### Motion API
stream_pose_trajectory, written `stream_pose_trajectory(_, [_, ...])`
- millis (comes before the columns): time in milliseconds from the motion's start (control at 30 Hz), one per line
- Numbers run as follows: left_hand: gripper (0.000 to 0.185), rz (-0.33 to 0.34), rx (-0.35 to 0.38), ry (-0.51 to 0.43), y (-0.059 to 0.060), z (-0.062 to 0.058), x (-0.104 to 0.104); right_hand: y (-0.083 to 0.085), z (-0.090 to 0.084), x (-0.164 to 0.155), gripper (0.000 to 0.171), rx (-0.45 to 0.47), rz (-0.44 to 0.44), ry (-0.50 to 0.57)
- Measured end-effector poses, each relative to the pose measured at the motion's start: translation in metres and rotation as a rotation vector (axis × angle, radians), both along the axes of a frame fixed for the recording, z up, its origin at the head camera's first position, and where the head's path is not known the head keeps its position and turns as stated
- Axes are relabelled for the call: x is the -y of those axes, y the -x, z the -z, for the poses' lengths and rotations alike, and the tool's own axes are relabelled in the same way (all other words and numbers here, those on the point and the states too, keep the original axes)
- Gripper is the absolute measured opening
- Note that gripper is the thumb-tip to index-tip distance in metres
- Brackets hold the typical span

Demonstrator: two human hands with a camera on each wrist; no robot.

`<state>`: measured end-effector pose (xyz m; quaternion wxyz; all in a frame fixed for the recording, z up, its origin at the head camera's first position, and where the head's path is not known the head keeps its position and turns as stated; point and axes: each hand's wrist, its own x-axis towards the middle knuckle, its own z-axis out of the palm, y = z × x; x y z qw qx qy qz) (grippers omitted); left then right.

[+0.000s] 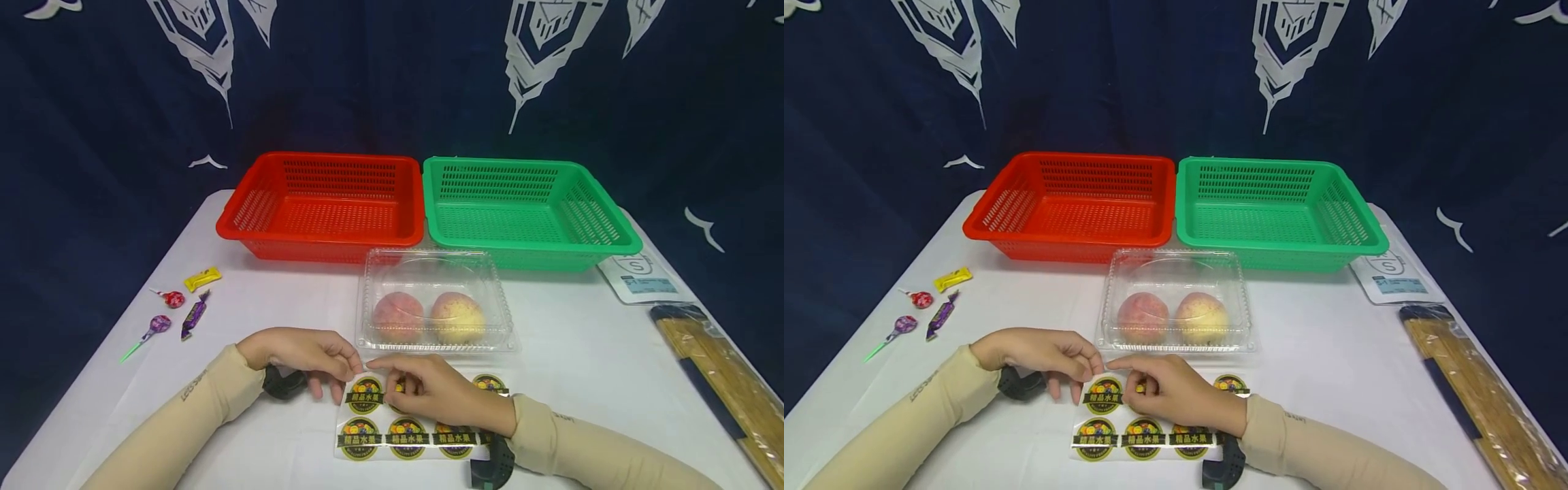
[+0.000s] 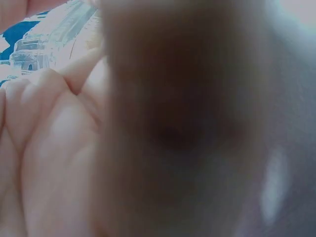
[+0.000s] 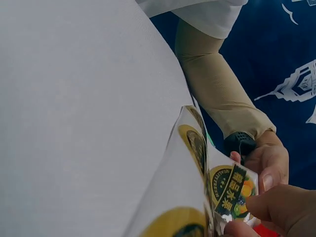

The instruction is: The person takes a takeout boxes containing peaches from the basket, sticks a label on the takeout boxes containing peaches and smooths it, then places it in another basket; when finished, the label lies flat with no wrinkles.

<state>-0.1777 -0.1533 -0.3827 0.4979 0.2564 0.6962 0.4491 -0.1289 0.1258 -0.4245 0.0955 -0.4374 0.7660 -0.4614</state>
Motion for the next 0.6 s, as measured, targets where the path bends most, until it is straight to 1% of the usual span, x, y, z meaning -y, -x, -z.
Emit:
stream_pose_trajectory(233, [0.017,-0.010,0.036,-0.043,0.001,0.005,-0.001,-0.001,-0.001,0.006,0.045,-0.006,0.040,-0.021])
stream_pose_trajectory(433, [0.016,-0.032,0.032,-0.061,0.001,0.006,-0.003,-0.005,-0.001,0.009,0.044,-0.008,0.099,-0.044])
stream_pose_trajectory(600, [0.018,-0.047,0.040,-0.077,-0.001,0.007,-0.005,-0.007,-0.002,0.012,0.044,-0.088,0.107,-0.057])
